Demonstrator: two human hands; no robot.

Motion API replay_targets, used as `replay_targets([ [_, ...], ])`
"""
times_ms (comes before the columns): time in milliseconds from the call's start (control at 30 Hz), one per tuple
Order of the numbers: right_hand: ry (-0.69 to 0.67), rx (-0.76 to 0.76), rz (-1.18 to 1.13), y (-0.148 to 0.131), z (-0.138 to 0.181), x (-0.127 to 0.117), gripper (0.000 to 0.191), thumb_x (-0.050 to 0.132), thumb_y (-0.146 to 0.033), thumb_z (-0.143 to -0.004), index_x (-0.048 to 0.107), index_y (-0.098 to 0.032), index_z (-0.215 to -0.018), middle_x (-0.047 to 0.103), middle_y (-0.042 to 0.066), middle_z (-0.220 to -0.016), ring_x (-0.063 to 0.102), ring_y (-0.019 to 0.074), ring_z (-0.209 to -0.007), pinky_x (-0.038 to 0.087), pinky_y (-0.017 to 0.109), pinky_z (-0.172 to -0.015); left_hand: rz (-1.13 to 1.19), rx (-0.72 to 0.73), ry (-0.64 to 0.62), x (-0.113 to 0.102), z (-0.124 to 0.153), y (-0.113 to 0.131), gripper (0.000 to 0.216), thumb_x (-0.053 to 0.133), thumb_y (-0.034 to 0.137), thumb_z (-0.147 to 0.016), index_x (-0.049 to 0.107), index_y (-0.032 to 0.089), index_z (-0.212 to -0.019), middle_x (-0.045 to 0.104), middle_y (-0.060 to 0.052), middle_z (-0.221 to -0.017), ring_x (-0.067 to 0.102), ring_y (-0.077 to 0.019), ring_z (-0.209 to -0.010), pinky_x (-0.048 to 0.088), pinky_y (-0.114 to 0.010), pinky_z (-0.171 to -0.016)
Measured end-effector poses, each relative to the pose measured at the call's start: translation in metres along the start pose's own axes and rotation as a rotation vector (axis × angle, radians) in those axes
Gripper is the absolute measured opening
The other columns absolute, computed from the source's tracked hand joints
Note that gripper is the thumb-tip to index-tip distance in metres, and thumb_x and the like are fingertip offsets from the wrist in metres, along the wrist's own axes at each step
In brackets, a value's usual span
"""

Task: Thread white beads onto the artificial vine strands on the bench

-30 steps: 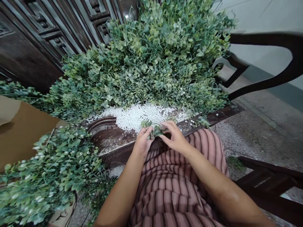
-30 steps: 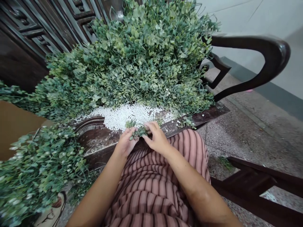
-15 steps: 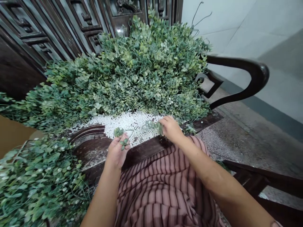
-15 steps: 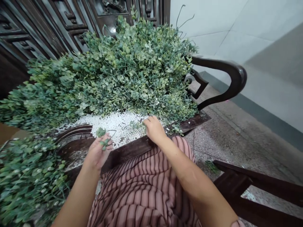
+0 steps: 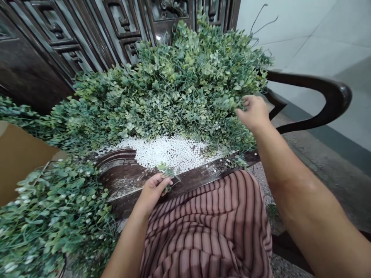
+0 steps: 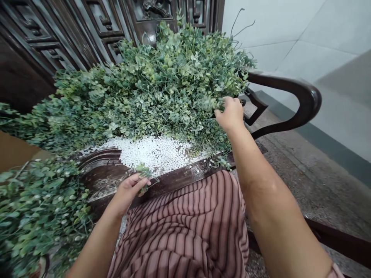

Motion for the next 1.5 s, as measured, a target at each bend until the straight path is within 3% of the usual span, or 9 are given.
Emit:
replay_targets([
  [167,0.048,-0.315,-0.113,-0.031,0.076,0.008,0.036,0.061,-0.026,-0.073,0.056,-0.016,-0.107,0.053,0.015,-0.107,0.045,0.0302,-0.105,0.036,0.050,-0.091,-0.185,0.145,-0.088,0.014,-0.001,0.005,0.018,0.065,0.035,-0.061,0.061,0.018,-0.059,0.059,-0.001,-0.062,0.052,-0.0125,-0.063,0.043,-0.025,-0.063],
  [267,-0.347,-0.429,-0.437,-0.074,0.147,0.038,0.029,0.053,-0.035,-0.082,0.057,-0.019,-0.105,0.057,0.011,-0.102,0.051,0.0254,-0.100,0.042,0.046,-0.088,-0.199,0.161,-0.091,0.021,-0.001,0.003,0.011,0.065,0.026,-0.060,0.063,0.018,-0.067,0.061,0.000,-0.063,0.054,-0.0131,-0.062,0.045,-0.027,-0.066],
  [333,-0.602,-0.279,-0.629,-0.088,0.184,0.064,0.033,0.052,-0.042,-0.082,0.057,-0.018,-0.103,0.059,0.010,-0.097,0.056,0.0225,-0.092,0.046,0.040,-0.082,-0.224,0.202,-0.060,0.022,-0.001,0.004,0.012,0.065,0.023,-0.060,0.064,0.018,-0.071,0.062,0.000,-0.066,0.054,-0.0130,-0.063,0.045,-0.027,-0.066],
  [400,-0.712,-0.010,-0.784,-0.087,0.209,0.085,0.038,0.054,-0.049,-0.078,0.057,-0.017,-0.098,0.060,0.010,-0.093,0.058,0.0205,-0.086,0.048,0.037,-0.079,-0.243,0.259,0.006,0.018,0.000,0.006,0.012,0.065,0.023,-0.062,0.065,0.018,-0.072,0.063,-0.001,-0.070,0.055,-0.0131,-0.066,0.045,-0.027,-0.069],
  [633,-0.651,0.776,-1.182,-0.067,0.251,0.111,0.052,0.076,-0.049,-0.055,0.054,-0.020,-0.093,0.062,0.006,-0.096,0.059,0.0178,-0.088,0.049,0.034,-0.082,-0.060,0.260,0.177,0.010,0.003,0.002,0.006,0.064,0.021,-0.063,0.065,0.018,-0.068,0.064,-0.001,-0.067,0.056,-0.0124,-0.066,0.046,-0.026,-0.069],
  [767,-0.698,0.967,-1.355,-0.076,0.261,0.113,0.053,0.082,-0.040,-0.048,0.056,-0.019,-0.090,0.063,0.004,-0.090,0.061,0.0161,-0.080,0.050,0.034,-0.080,0.029,0.267,0.180,0.016,0.005,-0.001,0.005,0.065,0.020,-0.062,0.065,0.019,-0.067,0.063,0.000,-0.066,0.056,-0.0120,-0.065,0.046,-0.026,-0.069],
  [900,-0.781,0.808,-1.288,-0.082,0.258,0.114,0.044,0.080,-0.037,-0.048,0.059,-0.018,-0.083,0.059,0.000,-0.071,0.057,0.0133,-0.068,0.049,0.032,-0.072,0.046,0.275,0.166,0.018,0.008,-0.006,0.006,0.066,0.020,-0.061,0.065,0.018,-0.066,0.063,0.000,-0.068,0.056,-0.0123,-0.067,0.045,-0.026,-0.070],
  [1233,-0.651,0.229,-1.013,-0.087,0.248,0.090,0.015,0.061,-0.027,-0.067,0.050,-0.020,-0.075,0.050,0.000,-0.070,0.048,0.0133,-0.067,0.042,0.028,-0.066,0.252,0.095,0.061,0.024,0.001,-0.020,0.029,0.072,0.039,-0.055,0.058,0.016,-0.068,0.058,0.003,-0.066,0.051,-0.0094,-0.066,0.042,-0.024,-0.071],
  [1500,-0.864,0.324,-0.994,-0.083,0.264,0.100,0.036,0.064,-0.045,-0.068,0.051,-0.018,-0.089,0.046,-0.003,-0.066,0.043,0.0120,-0.061,0.037,0.026,-0.059,0.289,0.101,-0.023,0.032,0.004,-0.020,0.028,0.073,0.035,-0.055,0.055,0.016,-0.064,0.054,0.003,-0.062,0.049,-0.0091,-0.063,0.040,-0.023,-0.065],
])
Point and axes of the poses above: each hand's wrist, its own z-axis away from the middle knuckle, its own x-axis out of the palm, y = z × x, the point moved 6 cm from there along -z, towards the middle knuckle
